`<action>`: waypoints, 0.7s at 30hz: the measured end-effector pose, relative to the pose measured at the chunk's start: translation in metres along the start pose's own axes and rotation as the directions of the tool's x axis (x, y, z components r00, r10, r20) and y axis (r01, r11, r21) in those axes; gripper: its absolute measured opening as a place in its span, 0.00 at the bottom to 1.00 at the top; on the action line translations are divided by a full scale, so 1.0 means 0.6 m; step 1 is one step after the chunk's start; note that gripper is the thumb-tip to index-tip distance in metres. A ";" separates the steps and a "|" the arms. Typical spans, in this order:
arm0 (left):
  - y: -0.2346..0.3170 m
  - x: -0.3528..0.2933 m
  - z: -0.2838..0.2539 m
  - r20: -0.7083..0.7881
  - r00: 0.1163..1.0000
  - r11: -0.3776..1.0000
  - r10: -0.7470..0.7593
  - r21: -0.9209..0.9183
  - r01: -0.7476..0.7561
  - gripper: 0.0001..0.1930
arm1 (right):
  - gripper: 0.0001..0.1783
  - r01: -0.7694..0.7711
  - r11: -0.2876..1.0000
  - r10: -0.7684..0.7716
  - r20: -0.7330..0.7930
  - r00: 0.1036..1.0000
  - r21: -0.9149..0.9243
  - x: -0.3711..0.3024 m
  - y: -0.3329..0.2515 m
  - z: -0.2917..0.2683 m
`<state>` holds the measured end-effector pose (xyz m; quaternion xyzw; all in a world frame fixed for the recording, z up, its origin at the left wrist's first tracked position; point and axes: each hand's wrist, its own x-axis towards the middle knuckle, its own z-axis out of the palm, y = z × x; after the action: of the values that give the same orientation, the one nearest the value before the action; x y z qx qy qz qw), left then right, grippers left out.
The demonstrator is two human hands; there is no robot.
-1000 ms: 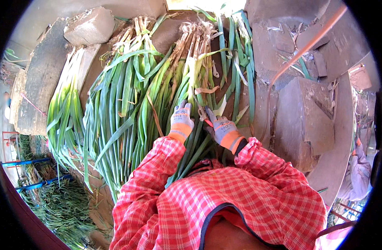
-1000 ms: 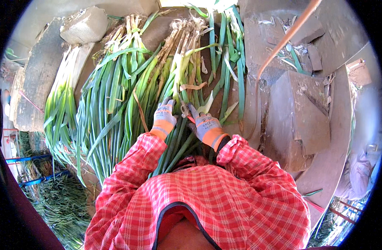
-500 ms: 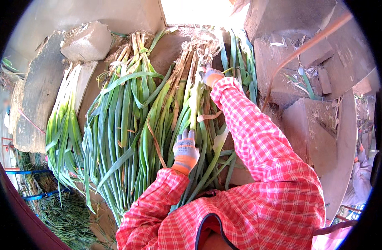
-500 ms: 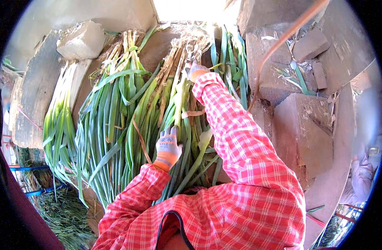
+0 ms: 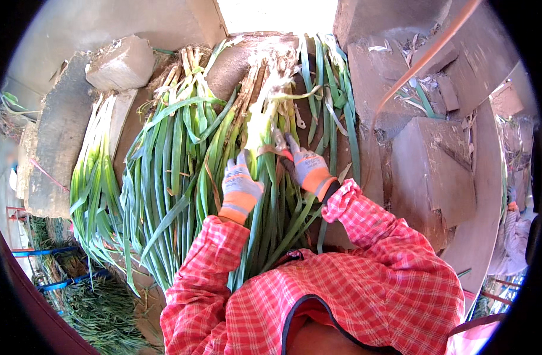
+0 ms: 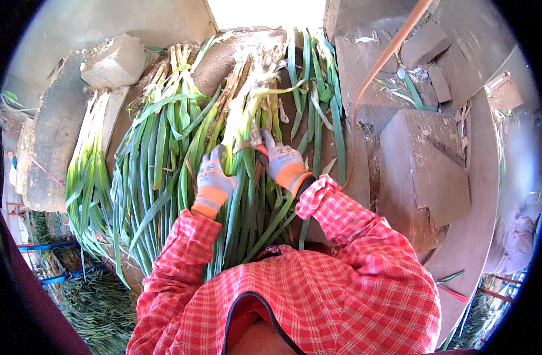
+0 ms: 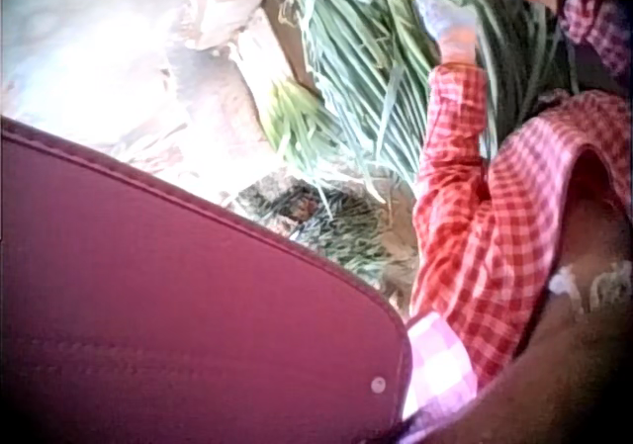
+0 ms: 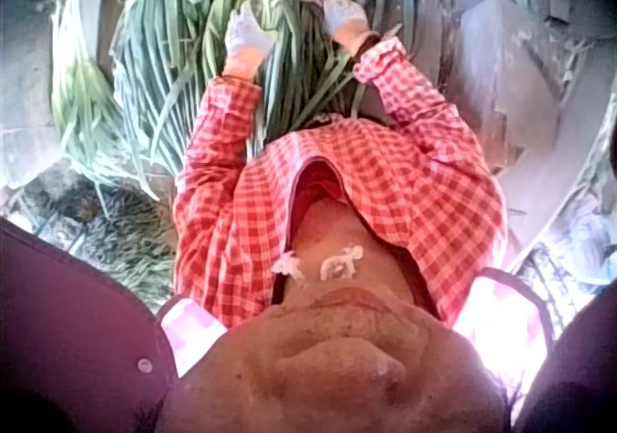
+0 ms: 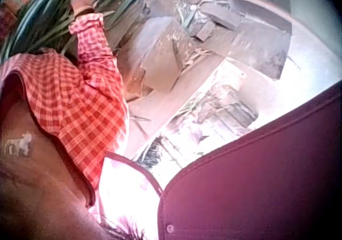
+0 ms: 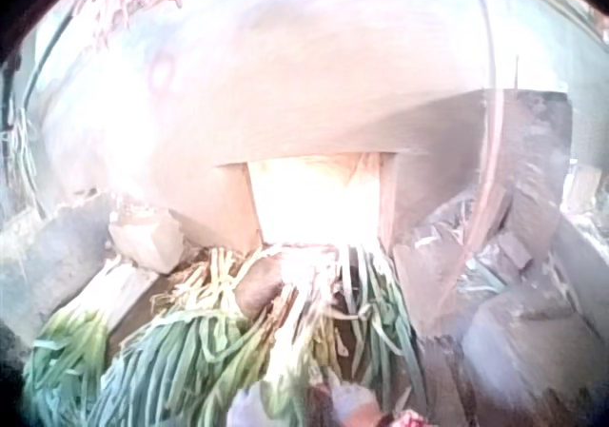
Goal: The person repeatedly picks up bundles of green onions, trims the root ends with a knife, and places the trimmed onions aside. The process is continuous and repetitive throughout the clip.
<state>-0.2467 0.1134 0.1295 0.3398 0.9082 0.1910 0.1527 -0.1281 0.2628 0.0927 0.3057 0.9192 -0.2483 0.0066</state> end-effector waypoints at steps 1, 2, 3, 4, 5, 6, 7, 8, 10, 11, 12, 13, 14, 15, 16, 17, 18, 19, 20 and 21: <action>-0.007 -0.002 -0.008 -0.026 1.000 1.000 0.015 -0.002 -0.015 0.40 | 0.38 0.012 1.000 -0.012 -0.008 1.000 -0.010 -0.012 0.002 0.003; -0.013 -0.004 -0.020 -0.052 0.998 0.999 0.033 0.000 -0.033 0.40 | 0.39 0.023 1.000 -0.023 -0.018 1.000 -0.015 -0.024 0.005 0.008; -0.015 -0.011 -0.039 -0.052 0.998 1.000 0.023 -0.004 -0.023 0.40 | 0.39 0.040 0.999 -0.040 -0.024 0.999 -0.020 -0.038 -0.011 -0.004; -0.037 -0.010 -0.044 -0.087 0.992 0.991 0.090 -0.093 -0.098 0.40 | 0.41 0.109 0.993 -0.105 0.089 0.990 -0.043 -0.060 -0.031 -0.020; -0.038 -0.018 -0.054 -0.072 0.994 0.994 0.085 -0.067 -0.090 0.40 | 0.41 0.162 0.986 -0.160 0.059 0.985 -0.040 -0.073 -0.035 -0.013; -0.036 -0.025 -0.062 -0.057 0.995 0.996 0.080 -0.041 -0.083 0.40 | 0.41 0.215 0.976 -0.214 0.029 0.976 -0.040 -0.081 -0.037 -0.008; -0.037 -0.027 -0.061 -0.036 0.996 0.996 0.086 -0.002 -0.086 0.41 | 0.41 0.216 0.976 -0.216 -0.022 0.976 -0.007 -0.083 -0.040 -0.008; -0.036 -0.031 -0.063 -0.034 0.997 0.997 0.071 0.001 -0.071 0.41 | 0.41 0.225 0.974 -0.222 -0.075 0.972 0.030 -0.078 -0.046 -0.011; -0.030 -0.039 -0.063 -0.031 0.999 0.999 0.043 0.006 -0.043 0.41 | 0.41 0.239 0.970 -0.235 -0.087 0.968 0.051 -0.090 -0.065 -0.022; -0.023 -0.044 -0.058 -0.042 0.999 1.000 0.026 -0.004 -0.026 0.42 | 0.40 0.260 0.966 -0.260 -0.028 0.965 0.008 -0.099 -0.071 -0.020; -0.026 -0.044 -0.054 -0.043 0.999 0.999 0.031 -0.008 -0.031 0.42 | 0.39 0.282 0.959 -0.281 0.033 0.959 -0.035 -0.104 -0.075 -0.018; -0.032 -0.043 -0.048 -0.044 0.998 0.999 0.036 -0.011 -0.036 0.42 | 0.39 0.238 0.971 -0.238 -0.017 0.971 -0.002 -0.093 -0.072 -0.010; -0.036 -0.042 -0.042 -0.047 0.998 0.999 0.039 -0.019 -0.039 0.42 | 0.39 0.197 0.980 -0.195 -0.065 0.979 0.028 -0.071 -0.061 0.000; -0.043 -0.040 -0.041 -0.050 0.998 0.999 0.033 -0.015 -0.034 0.42 | 0.38 0.084 0.996 -0.084 -0.092 0.992 -0.001 -0.041 -0.043 0.011; -0.072 -0.037 -0.037 -0.107 0.987 0.992 0.117 -0.041 -0.122 0.40 | 0.37 0.006 0.995 0.007 -0.121 0.993 0.103 -0.019 -0.030 0.007; -0.108 -0.024 -0.041 -0.100 0.990 0.985 0.100 -0.132 -0.112 0.38 | 0.37 0.039 0.998 -0.030 -0.165 0.986 0.052 -0.024 -0.020 0.000; -0.125 -0.017 -0.075 -0.117 0.989 0.989 0.087 -0.108 -0.100 0.36 | 0.37 0.069 0.998 -0.066 -0.203 0.977 0.006 -0.031 -0.008 -0.009; -0.173 -0.004 -0.098 -0.118 0.991 0.988 0.058 -0.139 -0.074 0.35 | 0.37 0.141 0.990 -0.138 -0.215 0.967 -0.001 -0.044 -0.004 -0.010; -0.216 0.009 -0.125 -0.129 0.991 0.934 -0.033 -0.356 -0.016 0.33 | 0.36 0.147 0.989 -0.144 -0.201 0.969 0.004 -0.055 0.010 -0.008; -0.274 0.023 -0.147 -0.201 0.970 0.973 -0.141 -0.208 0.098 0.32 | 0.37 0.131 0.991 -0.128 -0.187 0.974 0.005 -0.069 0.018 -0.008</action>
<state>-0.3845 -0.0131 0.1311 0.2450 0.9149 0.3054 0.0981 -0.0875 0.2493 0.0986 0.2669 0.9316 -0.2264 -0.0983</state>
